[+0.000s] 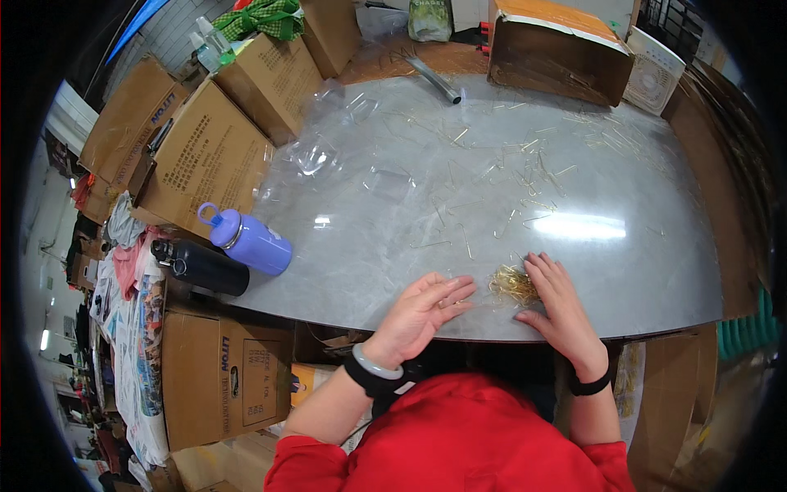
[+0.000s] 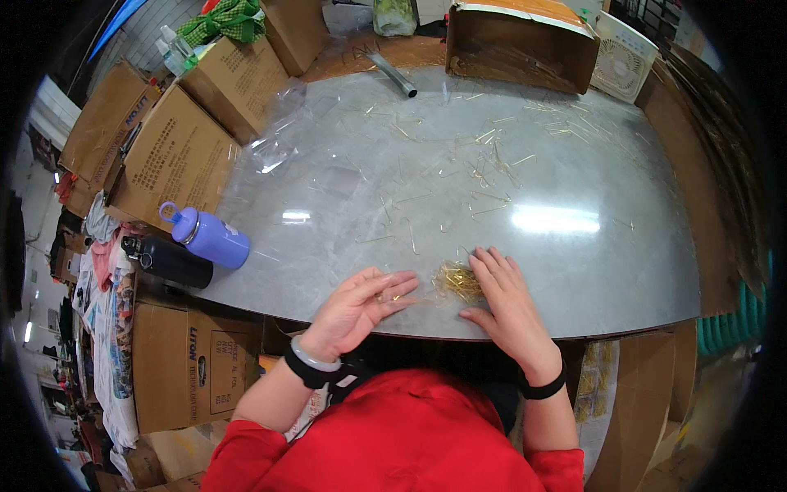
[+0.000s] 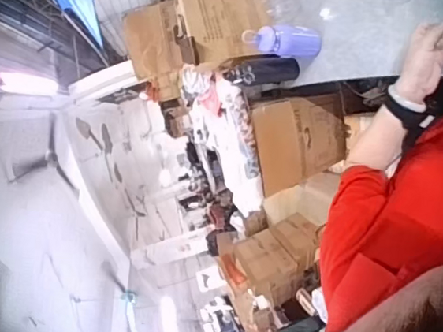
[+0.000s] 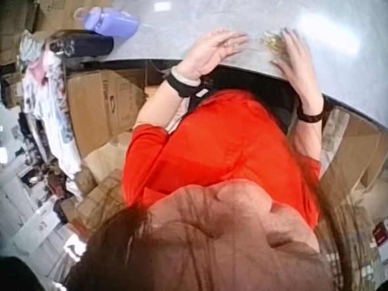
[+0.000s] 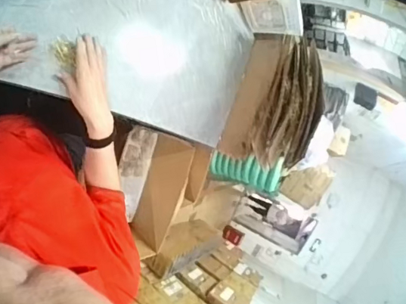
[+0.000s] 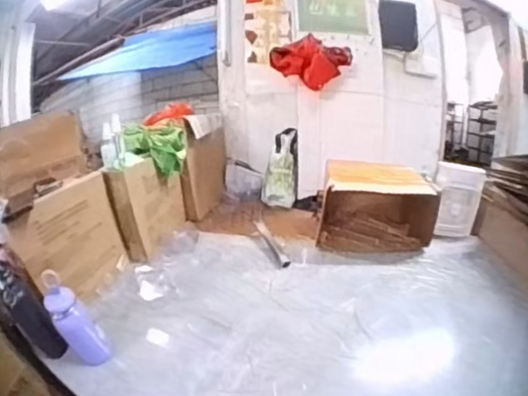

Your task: Gathering and grouping gold-colored wire/twine items on a table for packaging.

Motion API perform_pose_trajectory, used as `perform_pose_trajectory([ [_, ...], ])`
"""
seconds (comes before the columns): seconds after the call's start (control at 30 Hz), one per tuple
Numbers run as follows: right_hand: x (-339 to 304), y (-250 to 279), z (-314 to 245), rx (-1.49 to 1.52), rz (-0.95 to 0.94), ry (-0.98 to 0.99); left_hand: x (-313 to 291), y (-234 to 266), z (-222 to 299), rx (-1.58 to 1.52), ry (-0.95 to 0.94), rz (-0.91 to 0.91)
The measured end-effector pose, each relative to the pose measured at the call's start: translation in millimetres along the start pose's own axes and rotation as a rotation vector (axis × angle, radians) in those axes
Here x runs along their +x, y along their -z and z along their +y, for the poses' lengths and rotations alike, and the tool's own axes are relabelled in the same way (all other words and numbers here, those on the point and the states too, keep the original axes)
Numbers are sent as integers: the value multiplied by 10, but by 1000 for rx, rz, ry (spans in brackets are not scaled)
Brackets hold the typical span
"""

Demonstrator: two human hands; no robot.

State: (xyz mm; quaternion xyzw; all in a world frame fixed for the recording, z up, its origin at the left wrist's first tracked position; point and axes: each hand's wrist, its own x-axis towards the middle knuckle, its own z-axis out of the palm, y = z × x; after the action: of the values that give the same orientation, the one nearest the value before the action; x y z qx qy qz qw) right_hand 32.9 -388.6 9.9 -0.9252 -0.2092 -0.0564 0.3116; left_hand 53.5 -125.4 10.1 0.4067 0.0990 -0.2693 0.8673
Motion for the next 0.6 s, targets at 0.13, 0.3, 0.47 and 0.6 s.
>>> perform_pose_trajectory([
  [0.13,55,-35,-70,-130,-29,72,6,-95,-172,-91,-52,-34],
  [0.3,-13,-168,-95,-86,26,97,-493,-34,-161,113,7,52],
  [0.47,-6,-302,-180,-30,83,67,-794,297,-453,188,303,59],
  [0.6,36,-409,-310,-34,116,68,-687,262,-492,136,305,96],
])
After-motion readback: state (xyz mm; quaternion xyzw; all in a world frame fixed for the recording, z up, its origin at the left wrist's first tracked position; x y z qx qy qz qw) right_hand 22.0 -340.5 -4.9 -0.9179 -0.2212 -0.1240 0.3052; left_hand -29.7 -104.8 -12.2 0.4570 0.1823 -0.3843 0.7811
